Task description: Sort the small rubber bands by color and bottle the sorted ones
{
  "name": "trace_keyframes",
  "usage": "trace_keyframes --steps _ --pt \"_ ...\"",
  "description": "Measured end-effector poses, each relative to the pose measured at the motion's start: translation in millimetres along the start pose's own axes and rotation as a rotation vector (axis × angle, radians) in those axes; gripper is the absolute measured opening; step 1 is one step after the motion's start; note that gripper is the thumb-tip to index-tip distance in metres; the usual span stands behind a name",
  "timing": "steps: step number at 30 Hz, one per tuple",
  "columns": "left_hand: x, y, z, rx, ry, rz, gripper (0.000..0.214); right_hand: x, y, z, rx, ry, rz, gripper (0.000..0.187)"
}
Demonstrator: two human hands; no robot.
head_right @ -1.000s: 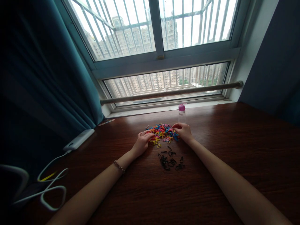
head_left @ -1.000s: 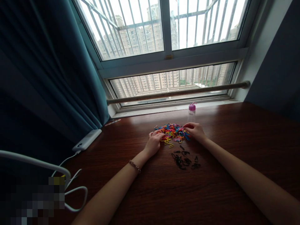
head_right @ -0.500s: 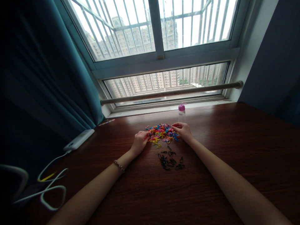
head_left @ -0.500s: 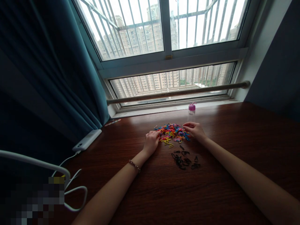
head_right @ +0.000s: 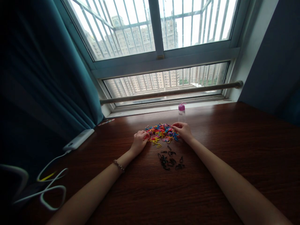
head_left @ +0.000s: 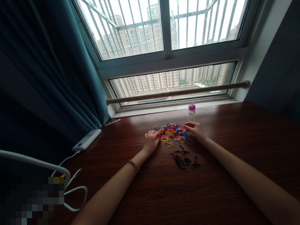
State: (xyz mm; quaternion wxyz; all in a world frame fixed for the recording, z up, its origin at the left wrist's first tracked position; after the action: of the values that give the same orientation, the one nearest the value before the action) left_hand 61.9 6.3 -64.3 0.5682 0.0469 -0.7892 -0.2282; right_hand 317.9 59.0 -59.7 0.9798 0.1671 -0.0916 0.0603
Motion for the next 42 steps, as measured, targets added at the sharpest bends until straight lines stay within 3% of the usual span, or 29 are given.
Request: trace_keyframes --steps 6,13,16,19,23,27,33,35,37,40,42 --pt "-0.5 2 4 0.037 -0.068 -0.067 0.008 1 -2 8 -0.084 0.212 0.097 0.033" --pt "-2.5 3 15 0.128 -0.265 -0.145 0.009 -4 -11 24 -0.194 0.196 0.622 0.025" --pt "-3.4 4 18 0.170 -0.341 -0.180 0.009 -8 -14 25 -0.247 0.163 0.772 0.026" --pt "-4.7 5 21 0.204 -0.401 -0.206 0.010 -10 -16 25 -0.279 0.193 0.838 0.028" --pt "-6.9 6 25 0.235 -0.458 -0.238 0.009 -8 -17 30 -0.217 0.213 0.863 0.029" --pt "-8.2 7 27 0.226 -0.526 -0.276 0.011 -4 -18 36 -0.230 0.205 1.022 0.031" --pt "-9.0 8 27 0.231 -0.603 -0.281 0.015 -1 -16 35 -0.312 0.287 0.877 0.040" --pt "-7.2 8 26 0.233 -0.607 -0.285 0.015 -1 -13 31 -0.284 0.289 0.748 0.036" --pt "-3.6 7 22 0.197 -0.593 -0.294 0.015 0 -9 25 -0.214 0.271 0.541 0.032" --pt "3.1 2 8 0.005 -0.502 -0.285 0.013 2 -2 13 -0.089 0.129 0.254 0.029" --pt "6.4 -4 -6 -0.185 -0.436 -0.245 0.015 4 1 5 -0.010 -0.048 0.147 0.026"
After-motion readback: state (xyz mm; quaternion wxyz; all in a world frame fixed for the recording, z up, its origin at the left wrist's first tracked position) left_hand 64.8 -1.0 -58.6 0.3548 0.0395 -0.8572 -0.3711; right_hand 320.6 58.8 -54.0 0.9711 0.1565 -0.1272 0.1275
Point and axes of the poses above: each hand's wrist, its own y-axis towards the middle knuckle, its own x-axis out of the back of the hand, z = x × y, the point moved 1 cm from there along y, towards the middle knuckle, and after that the axes turned 3 degrees about z, right-handed, at the moved point
